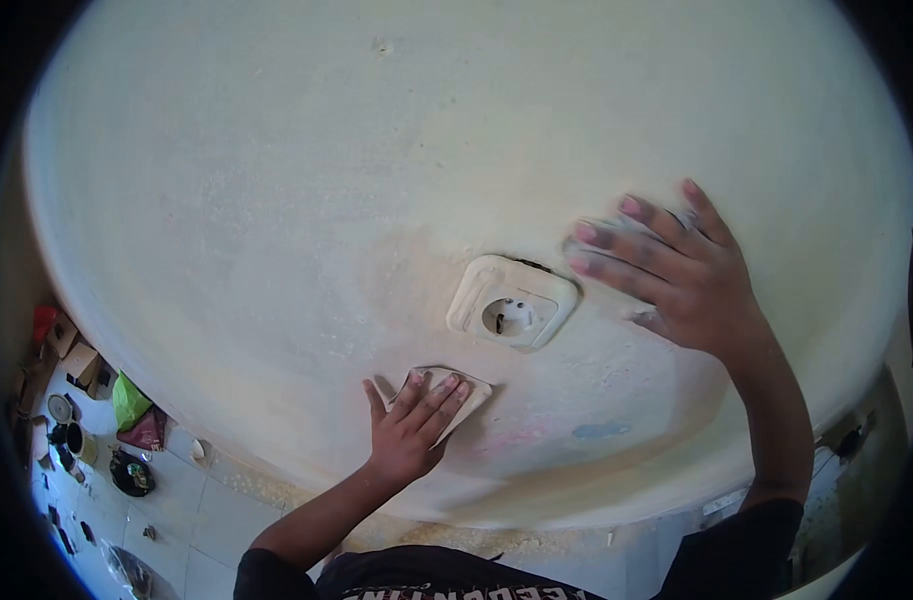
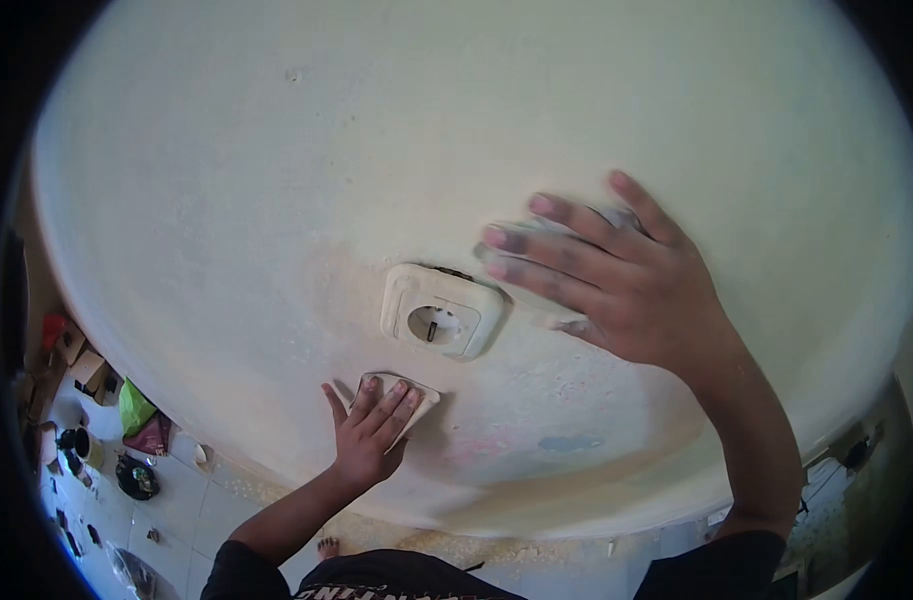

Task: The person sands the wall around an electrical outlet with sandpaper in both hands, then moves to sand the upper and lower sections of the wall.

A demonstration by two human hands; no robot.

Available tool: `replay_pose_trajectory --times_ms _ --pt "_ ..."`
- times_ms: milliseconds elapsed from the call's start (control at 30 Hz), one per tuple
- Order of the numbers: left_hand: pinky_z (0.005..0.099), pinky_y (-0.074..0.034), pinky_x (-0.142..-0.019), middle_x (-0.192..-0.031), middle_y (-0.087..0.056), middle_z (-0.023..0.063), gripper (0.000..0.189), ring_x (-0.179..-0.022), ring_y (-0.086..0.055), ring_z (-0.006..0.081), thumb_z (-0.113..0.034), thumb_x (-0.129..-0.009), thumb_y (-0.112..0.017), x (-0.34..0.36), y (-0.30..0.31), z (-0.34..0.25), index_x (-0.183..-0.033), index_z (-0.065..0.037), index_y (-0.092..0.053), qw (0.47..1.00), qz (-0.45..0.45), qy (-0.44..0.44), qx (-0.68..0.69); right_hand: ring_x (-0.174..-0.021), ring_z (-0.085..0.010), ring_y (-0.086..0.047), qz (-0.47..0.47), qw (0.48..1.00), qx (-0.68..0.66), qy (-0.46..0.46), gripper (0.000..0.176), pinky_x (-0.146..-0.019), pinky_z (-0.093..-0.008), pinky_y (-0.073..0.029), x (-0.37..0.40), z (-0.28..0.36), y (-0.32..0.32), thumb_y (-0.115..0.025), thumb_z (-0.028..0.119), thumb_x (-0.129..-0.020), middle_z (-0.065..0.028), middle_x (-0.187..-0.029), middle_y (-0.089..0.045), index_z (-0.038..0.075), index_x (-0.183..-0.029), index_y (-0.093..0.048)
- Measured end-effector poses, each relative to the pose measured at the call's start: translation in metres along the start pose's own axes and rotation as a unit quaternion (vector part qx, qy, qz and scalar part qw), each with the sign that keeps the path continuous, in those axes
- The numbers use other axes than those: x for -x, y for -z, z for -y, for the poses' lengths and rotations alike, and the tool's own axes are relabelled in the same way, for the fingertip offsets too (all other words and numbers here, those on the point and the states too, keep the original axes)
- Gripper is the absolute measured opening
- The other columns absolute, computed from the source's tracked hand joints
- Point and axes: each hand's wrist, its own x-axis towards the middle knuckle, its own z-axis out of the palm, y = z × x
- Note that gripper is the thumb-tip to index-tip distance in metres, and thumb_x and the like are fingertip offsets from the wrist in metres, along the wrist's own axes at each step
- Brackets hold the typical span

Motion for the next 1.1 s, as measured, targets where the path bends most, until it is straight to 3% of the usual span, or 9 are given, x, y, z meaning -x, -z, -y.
replay_pose_trajectory --times_ms 167,367,500,633,667,767,900,1067,1100 --pt "0.0692 0.01 -0.1 -0.142 -0.041 0.0051 0.065 -0.14 -0.017 0.0329 -0.02 -0.071 -0.066 -0.038 -0.01 -0.029 -0.133 -0.015 -0.049 0.997 -0.034 0.005 0.063 -0.126 -0.0126 -0.042 -0.062 0.996 -0.068 -0.008 0.06 -0.113 -0.0483 -0.015 -0.031 0.017 -0.01 -0.066 0.038 -0.064 0.0127 -0.132 -0.051 0.034 -0.122 -0.056" --pt "0.0678 0.009 -0.102 -0.143 -0.04 0.0007 0.069 -0.139 -0.02 0.0273 -0.026 -0.072 -0.068 -0.005 0.004 0.001 -0.136 -0.019 -0.044 0.998 0.005 0.05 -0.027 -0.127 -0.008 -0.04 0.008 1.0 -0.012 -0.025 0.061 -0.114 -0.0447 -0.017 0.011 0.001 -0.002 -0.067 0.043 -0.063 0.0148 -0.134 -0.047 0.031 -0.121 -0.056" --pt "0.0675 0.01 -0.102 -0.142 -0.042 0.0019 0.069 -0.139 -0.02 0.0296 -0.023 -0.072 -0.066 -0.035 -0.004 -0.025 -0.137 -0.018 -0.043 0.992 -0.045 0.069 0.099 -0.127 -0.0104 -0.041 -0.047 0.998 -0.035 -0.015 0.057 -0.114 -0.0459 -0.016 -0.017 0.012 -0.008 -0.066 0.041 -0.064 0.0131 -0.133 -0.049 0.031 -0.12 -0.058" --pt "0.0674 0.01 -0.102 -0.14 -0.042 0.0109 0.068 -0.14 -0.017 0.0344 -0.013 -0.066 -0.064 -0.036 0.011 -0.013 -0.132 -0.009 -0.048 0.999 -0.037 0.017 0.031 -0.127 -0.0146 -0.042 -0.043 0.996 -0.076 -0.004 0.055 -0.113 -0.0488 -0.015 -0.032 0.015 -0.007 -0.065 0.037 -0.065 0.0104 -0.132 -0.052 0.031 -0.12 -0.058" --pt "0.0675 0.011 -0.102 -0.14 -0.043 0.0118 0.067 -0.14 -0.017 0.0337 -0.013 -0.066 -0.063 -0.023 0.016 -0.004 -0.132 -0.007 -0.048 0.998 -0.006 0.05 0.037 -0.127 -0.0146 -0.042 -0.03 0.997 -0.072 -0.004 0.055 -0.113 -0.0488 -0.015 -0.027 0.011 -0.005 -0.064 0.037 -0.066 0.0105 -0.132 -0.051 0.031 -0.12 -0.058" --pt "0.0676 0.011 -0.101 -0.14 -0.042 0.013 0.067 -0.14 -0.016 0.0354 -0.012 -0.067 -0.062 -0.01 0.011 0.01 -0.132 -0.006 -0.047 0.999 -0.036 0.036 0.012 -0.127 -0.0137 -0.041 -0.007 0.999 -0.025 -0.021 0.054 -0.113 -0.0478 -0.016 0.0 0.004 -0.003 -0.064 0.038 -0.067 0.0112 -0.133 -0.05 0.032 -0.12 -0.058" --pt "0.0671 0.011 -0.102 -0.139 -0.042 0.0161 0.061 -0.139 -0.013 0.0395 -0.013 -0.072 -0.059 -0.039 -0.007 -0.023 -0.131 -0.003 -0.047 0.987 -0.097 0.068 0.104 -0.127 -0.0136 -0.042 -0.048 0.997 -0.062 -0.001 0.054 -0.113 -0.0477 -0.016 -0.038 0.016 -0.007 -0.065 0.039 -0.066 0.012 -0.131 -0.051 0.033 -0.119 -0.059" --pt "0.0678 0.008 -0.102 -0.143 -0.04 0.0059 0.069 -0.139 -0.02 0.0329 -0.019 -0.071 -0.066 -0.013 0.009 -0.013 -0.137 -0.014 -0.043 0.992 -0.005 0.099 0.084 -0.127 -0.0136 -0.042 0.001 0.998 -0.055 0.002 0.056 -0.113 -0.0483 -0.015 -0.015 0.004 -0.001 -0.067 0.038 -0.064 0.0126 -0.132 -0.051 0.033 -0.119 -0.058" --pt "0.0673 0.008 -0.102 -0.142 -0.04 0.0081 0.066 -0.139 -0.018 0.0354 -0.018 -0.073 -0.064 -0.011 0.006 -0.009 -0.136 -0.012 -0.044 0.992 -0.004 0.089 0.087 -0.128 -0.012 -0.04 0.002 0.999 -0.037 -0.003 0.056 -0.114 -0.0468 -0.016 -0.008 0.002 0.0 -0.067 0.039 -0.065 0.0128 -0.133 -0.05 0.032 -0.12 -0.058"
